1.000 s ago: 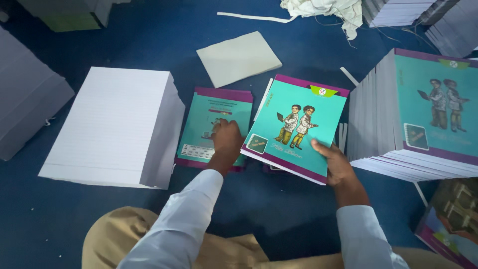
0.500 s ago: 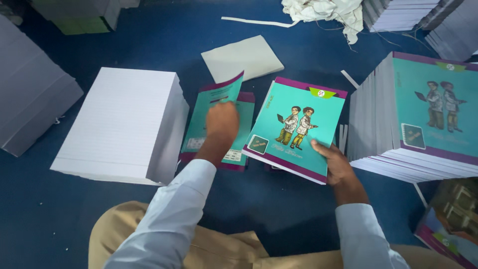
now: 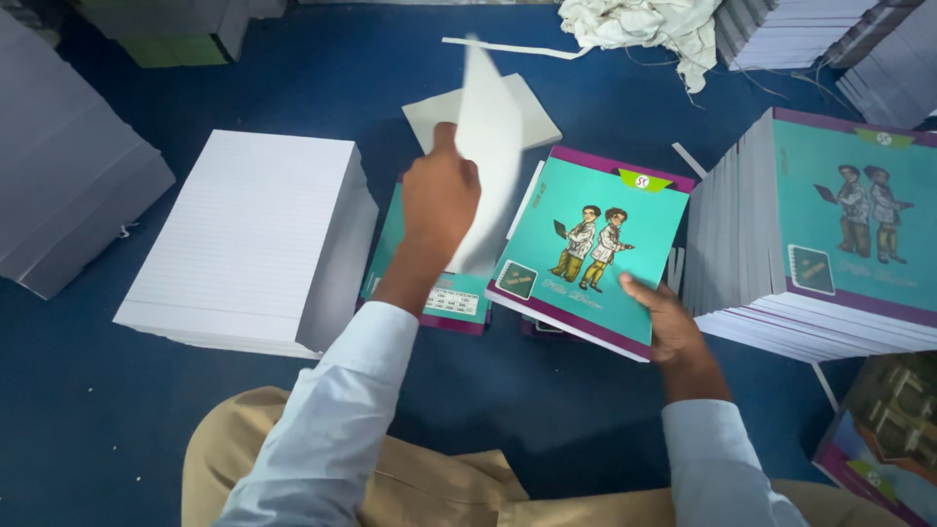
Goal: The person sits on the floor and assembles notebooks by inserting white paper sheets into printed covers. They repeatedly pick up a cover, insert a sheet, and place the completed notebook onto a stack.
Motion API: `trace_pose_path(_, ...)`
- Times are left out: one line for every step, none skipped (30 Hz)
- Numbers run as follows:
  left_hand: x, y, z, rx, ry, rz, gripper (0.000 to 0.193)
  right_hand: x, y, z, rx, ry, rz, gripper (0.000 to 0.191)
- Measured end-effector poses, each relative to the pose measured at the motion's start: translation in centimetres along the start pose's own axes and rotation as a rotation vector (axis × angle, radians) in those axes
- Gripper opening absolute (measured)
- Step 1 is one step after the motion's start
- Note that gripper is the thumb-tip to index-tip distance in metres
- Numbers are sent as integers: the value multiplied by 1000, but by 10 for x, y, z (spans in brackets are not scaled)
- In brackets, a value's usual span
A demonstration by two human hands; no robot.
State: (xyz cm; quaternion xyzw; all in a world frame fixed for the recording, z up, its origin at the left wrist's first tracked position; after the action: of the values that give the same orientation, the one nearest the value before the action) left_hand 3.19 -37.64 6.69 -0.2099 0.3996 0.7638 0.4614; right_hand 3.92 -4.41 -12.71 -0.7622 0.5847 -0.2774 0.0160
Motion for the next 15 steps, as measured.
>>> trace_pose_path(1, 0, -7, -4, -97, 12, 36, 0, 0, -2, -16, -3, -8, 98)
trace_pose_path(2, -1, -16, -8, -192, 23, 36, -2, -1, -3, -12, -19, 11, 98)
trace_pose_path(3, -1, -25, -11, -288, 36, 37, -4, -2, -5, -10, -35, 30, 98)
trace_pose_path(7, -4, -35, -32, -420, 15, 37, -5, -3, -6, -8, -52, 49, 97)
trace_pose_path(11, -9, -45, -53, -553, -5, 36, -5, -4, -8, -13, -44, 41, 97)
trace_pose_path(16, -15, -52, -73, -687, -27, 36, -4, -5, -10, -18, -36, 35, 97)
trace_pose_path(24, -22, -64, -161, -766, -58, 35, -4, -6, -11, -21, -28, 29, 97)
trace_pose_path(31, -31, -74, -249, -845, -89, 34, -2, -7, -12, -32, -25, 16, 97)
trace_pose_path(38, -39, -81, -337, -923, -119, 33, -1, -7, -14, -43, -24, 2, 97)
trace_pose_path(46, -49, -87, -425, -960, -157, 36, 0, -8, -15, -52, -22, -12, 97)
trace_pose_path(53, -58, -91, -512, -996, -195, 38, 1, -7, -14, -40, -16, -19, 96)
trace_pose_path(59, -68, -95, -600, -1031, -233, 41, 1, -7, -13, -29, -10, -26, 95)
trace_pose_path(64, -78, -98, -656, -1027, -259, 42, 2, -7, -11, -17, -3, -33, 94)
trace_pose_path(70, -87, -100, -711, -1023, -285, 42, 3, -6, -9, 2, -11, -37, 94)
trace_pose_path(76, -97, -102, -767, -1019, -312, 43, 3, -5, -7, 20, -19, -41, 94)
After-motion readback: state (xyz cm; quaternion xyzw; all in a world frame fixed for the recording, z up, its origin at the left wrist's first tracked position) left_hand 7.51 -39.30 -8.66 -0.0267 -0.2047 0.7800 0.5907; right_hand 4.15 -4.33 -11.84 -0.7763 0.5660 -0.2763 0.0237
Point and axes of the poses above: each hand's wrist, its own y-axis towards the middle knuckle, its own x-axis out of the palm, z = x × y, the point moved 9 cm from there along y, towards the middle knuckle, and after that the axes turned 5 degrees about -z, right-handed, at the moved point
